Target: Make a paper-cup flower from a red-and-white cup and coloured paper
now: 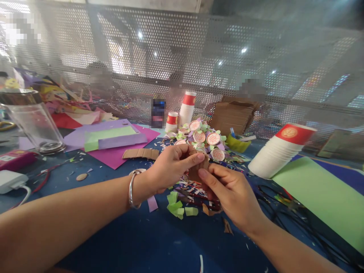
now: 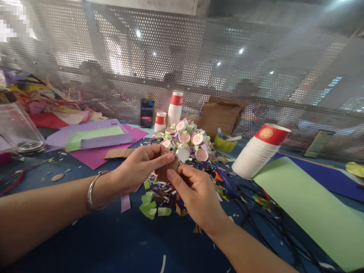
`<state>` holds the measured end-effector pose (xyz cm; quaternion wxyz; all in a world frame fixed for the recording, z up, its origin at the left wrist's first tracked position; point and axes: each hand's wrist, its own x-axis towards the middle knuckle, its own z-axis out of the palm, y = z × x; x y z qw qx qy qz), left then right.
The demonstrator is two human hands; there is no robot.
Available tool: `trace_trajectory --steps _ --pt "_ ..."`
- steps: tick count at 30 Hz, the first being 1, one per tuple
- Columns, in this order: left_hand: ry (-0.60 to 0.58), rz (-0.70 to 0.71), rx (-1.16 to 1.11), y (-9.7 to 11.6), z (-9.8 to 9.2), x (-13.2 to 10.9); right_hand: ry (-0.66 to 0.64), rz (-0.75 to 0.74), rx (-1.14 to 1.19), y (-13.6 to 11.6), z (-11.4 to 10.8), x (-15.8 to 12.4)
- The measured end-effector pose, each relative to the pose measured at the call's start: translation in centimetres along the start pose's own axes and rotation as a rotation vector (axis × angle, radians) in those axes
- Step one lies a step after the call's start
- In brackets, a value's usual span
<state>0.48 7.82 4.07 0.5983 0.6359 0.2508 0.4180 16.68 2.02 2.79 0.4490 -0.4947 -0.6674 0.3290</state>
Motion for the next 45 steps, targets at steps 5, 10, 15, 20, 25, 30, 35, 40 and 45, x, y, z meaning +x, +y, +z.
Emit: trace_trajectory --steps 5,10,15,20,25,30,35,40,45 --pt "-0.103 -0.045 -0.032 -0.2 -0.1 -0.2 0.012 0.016 0.059 0.1 -0.1 0.0" --pt "-0.174 -0.162 -0.251 0.1 0.2 -0.6 0.068 0.002 0.124 -0.2 -0.6 0.1" --pt "-0.226 -0.167 -0.264 0.2 0.1 -0.5 0.096 0.024 0.053 0.1 -1.0 0.1" --pt "-0.138 -0.022 -0.064 -0.3 0.0 -0.4 0.141 -0.014 -0.054 0.3 -1.2 0.3" --pt "-0.097 -0.008 0.007 -0.6 0.2 -0.5 0.114 -0.044 -0.093 0.3 -1.3 0.5" --pt "-0.054 -0.048 -0.065 -0.3 0.6 -0.7 0.090 -0.046 -0.095 0.3 -1.6 0.3" --pt "-0.054 -0.032 0.050 -0.6 0.0 -0.4 0.016 0.005 -0.111 0.4 -1.7 0.6" --pt "-0.063 -0.072 0.092 -1.2 -0.7 0.0 -0.003 0.031 -0.089 0.6 -1.8 0.8" --pt "-0.041 -0.068 0.117 -1.1 -1.3 0.4 -0.001 0.046 -0.087 0.8 -2.3 1.0"
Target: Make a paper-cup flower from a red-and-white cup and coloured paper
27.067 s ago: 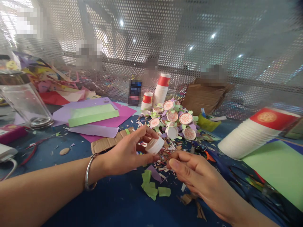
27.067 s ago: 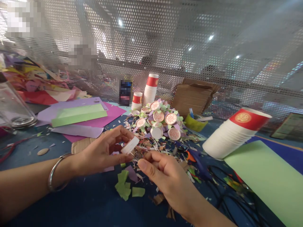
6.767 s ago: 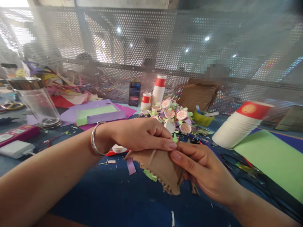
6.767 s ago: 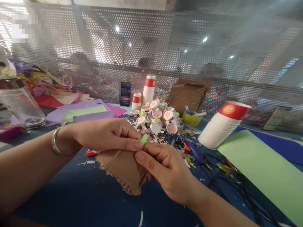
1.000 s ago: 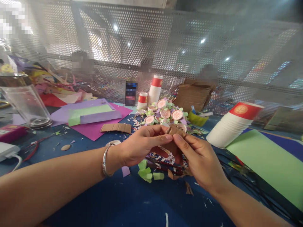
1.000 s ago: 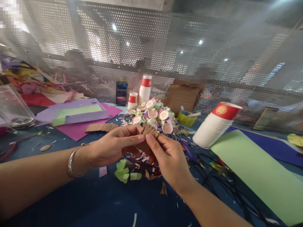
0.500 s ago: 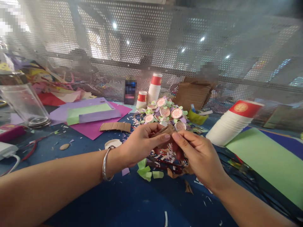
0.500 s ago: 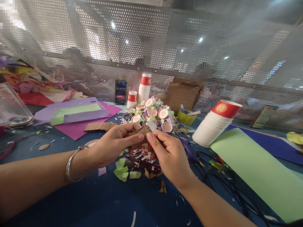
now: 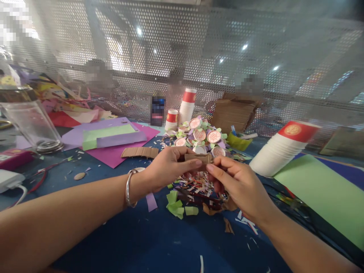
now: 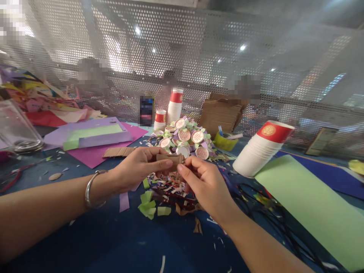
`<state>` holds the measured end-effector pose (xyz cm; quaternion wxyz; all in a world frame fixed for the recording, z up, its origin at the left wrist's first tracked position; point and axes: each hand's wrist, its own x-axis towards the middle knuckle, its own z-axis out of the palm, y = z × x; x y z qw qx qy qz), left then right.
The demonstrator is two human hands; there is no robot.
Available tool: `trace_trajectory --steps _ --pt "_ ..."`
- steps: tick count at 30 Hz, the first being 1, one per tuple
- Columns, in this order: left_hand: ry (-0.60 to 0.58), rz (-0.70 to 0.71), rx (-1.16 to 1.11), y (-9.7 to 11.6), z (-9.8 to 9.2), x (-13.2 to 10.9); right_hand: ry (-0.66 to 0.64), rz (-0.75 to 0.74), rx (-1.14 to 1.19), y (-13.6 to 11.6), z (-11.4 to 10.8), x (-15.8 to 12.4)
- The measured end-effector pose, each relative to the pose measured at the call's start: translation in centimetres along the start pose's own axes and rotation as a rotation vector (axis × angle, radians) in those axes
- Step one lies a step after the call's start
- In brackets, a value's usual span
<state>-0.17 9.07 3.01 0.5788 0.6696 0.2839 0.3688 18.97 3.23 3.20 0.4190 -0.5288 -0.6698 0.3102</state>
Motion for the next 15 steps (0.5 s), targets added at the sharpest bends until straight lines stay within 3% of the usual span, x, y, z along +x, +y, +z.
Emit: trace_trajectory --steps 3,7,15 --pt "-0.113 0.014 0.054 0.34 -0.40 0.03 -0.007 0.001 0.009 -0.17 -0.19 0.15" --pt "-0.233 0.040 0.275 0.73 -0.61 -0.17 -0.141 0.071 0.061 -0.52 -0.35 0.31" --pt "-0.273 -0.069 0.417 1.07 -1.04 -0.10 -0.257 0.132 0.077 -0.48 -0.46 0.11"
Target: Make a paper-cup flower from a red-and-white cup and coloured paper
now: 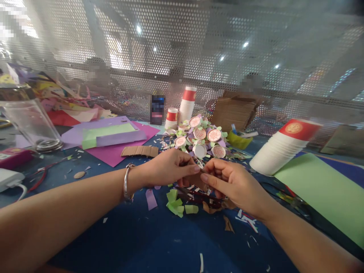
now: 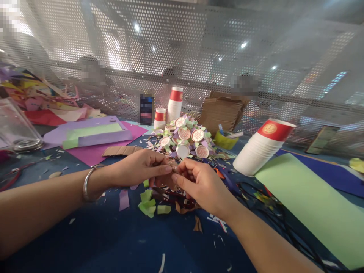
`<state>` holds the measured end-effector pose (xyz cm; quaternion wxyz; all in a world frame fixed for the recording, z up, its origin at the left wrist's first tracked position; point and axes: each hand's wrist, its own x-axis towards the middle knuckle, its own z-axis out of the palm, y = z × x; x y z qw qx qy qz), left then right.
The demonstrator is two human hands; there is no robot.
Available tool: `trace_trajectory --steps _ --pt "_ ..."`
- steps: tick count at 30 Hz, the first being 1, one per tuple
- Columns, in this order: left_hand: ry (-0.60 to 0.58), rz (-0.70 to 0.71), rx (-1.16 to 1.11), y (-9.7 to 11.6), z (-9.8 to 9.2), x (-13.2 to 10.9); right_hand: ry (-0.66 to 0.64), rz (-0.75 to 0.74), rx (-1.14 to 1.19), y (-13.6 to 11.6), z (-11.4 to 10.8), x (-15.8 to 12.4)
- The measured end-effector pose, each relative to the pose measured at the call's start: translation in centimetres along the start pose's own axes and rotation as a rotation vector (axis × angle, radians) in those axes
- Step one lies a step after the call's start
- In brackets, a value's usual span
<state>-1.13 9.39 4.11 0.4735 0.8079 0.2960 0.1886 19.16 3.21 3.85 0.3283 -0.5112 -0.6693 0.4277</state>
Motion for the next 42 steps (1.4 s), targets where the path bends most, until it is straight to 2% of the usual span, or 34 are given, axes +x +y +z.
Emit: trace_trajectory --steps 5,10,13,16,20,24,27,29,32,34,36,40,42 --pt "0.023 0.127 0.148 0.5 0.0 -0.2 -0.098 0.025 0.032 -0.3 0.3 -0.1" --pt "0.125 0.230 0.156 0.7 1.0 -0.5 -0.089 -0.121 0.045 -1.0 0.1 -0.5" --pt "0.200 0.241 -0.027 1.0 2.1 -0.7 -0.047 -0.173 0.059 -1.3 -0.3 -1.1" --pt "0.220 0.229 -0.322 1.4 3.3 -0.9 -0.005 -0.192 0.076 -1.5 -0.4 -1.5" --pt "0.222 0.141 -0.687 2.3 4.5 -1.1 0.000 -0.207 0.110 -1.9 -0.2 -1.9" --pt "0.260 0.052 -0.827 2.6 5.0 -1.0 0.053 -0.259 -0.024 -2.3 0.1 -2.0" --pt "0.308 0.031 -0.735 2.2 4.9 -0.8 0.101 -0.290 -0.127 -2.1 0.1 -1.8" --pt "0.331 0.080 -0.555 1.9 4.6 -0.8 0.101 -0.277 -0.108 -2.0 0.0 -1.6" --pt "0.377 0.173 -0.231 1.7 3.9 -1.0 0.057 -0.199 -0.014 -1.8 -0.1 -1.3" --pt "0.387 0.193 -0.091 1.8 3.3 -1.1 0.000 -0.137 0.040 -1.7 -0.1 -1.2" --pt "0.335 0.178 -0.013 1.9 2.4 -1.2 -0.045 -0.108 0.056 -1.6 0.0 -1.2" --pt "0.039 0.099 -0.006 1.8 0.5 -1.0 -0.048 -0.104 0.001 -1.4 0.1 -1.1" --pt "-0.051 0.098 -0.046 1.7 0.0 -0.9 -0.061 -0.083 -0.002 -1.3 0.0 -1.1"
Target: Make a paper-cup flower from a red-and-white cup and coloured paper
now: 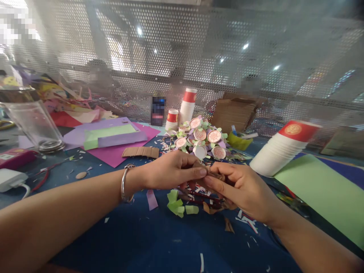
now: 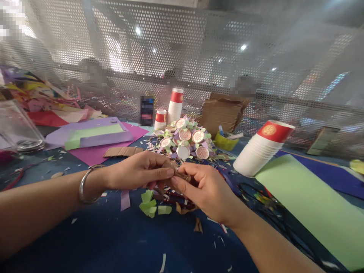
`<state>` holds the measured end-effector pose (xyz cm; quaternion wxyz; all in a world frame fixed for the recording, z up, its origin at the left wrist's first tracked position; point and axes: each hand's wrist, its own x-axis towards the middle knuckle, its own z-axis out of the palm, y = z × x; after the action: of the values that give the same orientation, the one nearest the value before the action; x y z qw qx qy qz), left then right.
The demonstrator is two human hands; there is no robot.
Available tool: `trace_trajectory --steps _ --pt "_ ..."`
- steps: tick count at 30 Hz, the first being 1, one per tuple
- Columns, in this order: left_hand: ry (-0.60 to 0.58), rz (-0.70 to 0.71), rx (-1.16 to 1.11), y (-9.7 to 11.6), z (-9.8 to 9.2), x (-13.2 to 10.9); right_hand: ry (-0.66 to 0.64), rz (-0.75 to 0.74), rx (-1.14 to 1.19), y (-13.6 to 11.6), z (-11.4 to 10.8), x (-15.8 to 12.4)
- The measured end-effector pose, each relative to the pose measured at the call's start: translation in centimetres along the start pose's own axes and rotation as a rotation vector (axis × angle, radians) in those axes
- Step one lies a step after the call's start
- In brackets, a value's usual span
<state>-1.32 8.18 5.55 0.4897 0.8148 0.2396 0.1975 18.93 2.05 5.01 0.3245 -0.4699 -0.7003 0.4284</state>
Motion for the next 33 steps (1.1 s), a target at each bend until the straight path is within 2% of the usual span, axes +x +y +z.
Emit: trace_trajectory --steps 3,6,8,12,15,17,21,26,28,31,33 --pt "0.024 0.103 -0.056 -0.2 0.4 0.0 -0.039 0.015 0.033 0.0 -0.2 -0.1" --pt "0.147 0.206 -0.141 -0.1 1.8 -0.1 -0.038 0.006 0.088 -0.2 -0.3 -0.5" --pt "0.205 0.217 -0.255 0.1 2.8 -0.2 -0.005 -0.028 0.099 -0.5 -0.2 -0.8" --pt "0.273 0.162 -0.464 0.3 4.4 0.0 0.076 -0.156 -0.023 -1.0 0.0 -1.2" --pt "0.296 0.052 -0.583 0.0 4.7 0.3 0.154 -0.227 -0.149 -1.0 0.1 -1.0" --pt "0.275 0.013 -0.563 -0.1 4.3 0.4 0.181 -0.218 -0.168 -0.8 0.2 -0.8" --pt "0.232 0.058 -0.369 -0.1 2.9 0.3 0.163 -0.135 -0.082 -0.3 0.2 -0.7" --pt "0.077 -0.006 -0.461 0.3 2.1 -0.1 0.182 -0.152 -0.096 -0.6 0.3 -0.9" --pt "0.117 0.005 -0.532 0.5 2.7 -0.1 0.203 -0.218 -0.161 -0.9 0.3 -1.0" --pt "0.240 -0.023 -0.684 0.8 4.0 0.0 0.265 -0.335 -0.343 -1.0 0.4 -1.0" --pt "0.287 -0.054 -0.697 1.2 4.4 0.1 0.324 -0.388 -0.465 -0.9 0.4 -1.1"
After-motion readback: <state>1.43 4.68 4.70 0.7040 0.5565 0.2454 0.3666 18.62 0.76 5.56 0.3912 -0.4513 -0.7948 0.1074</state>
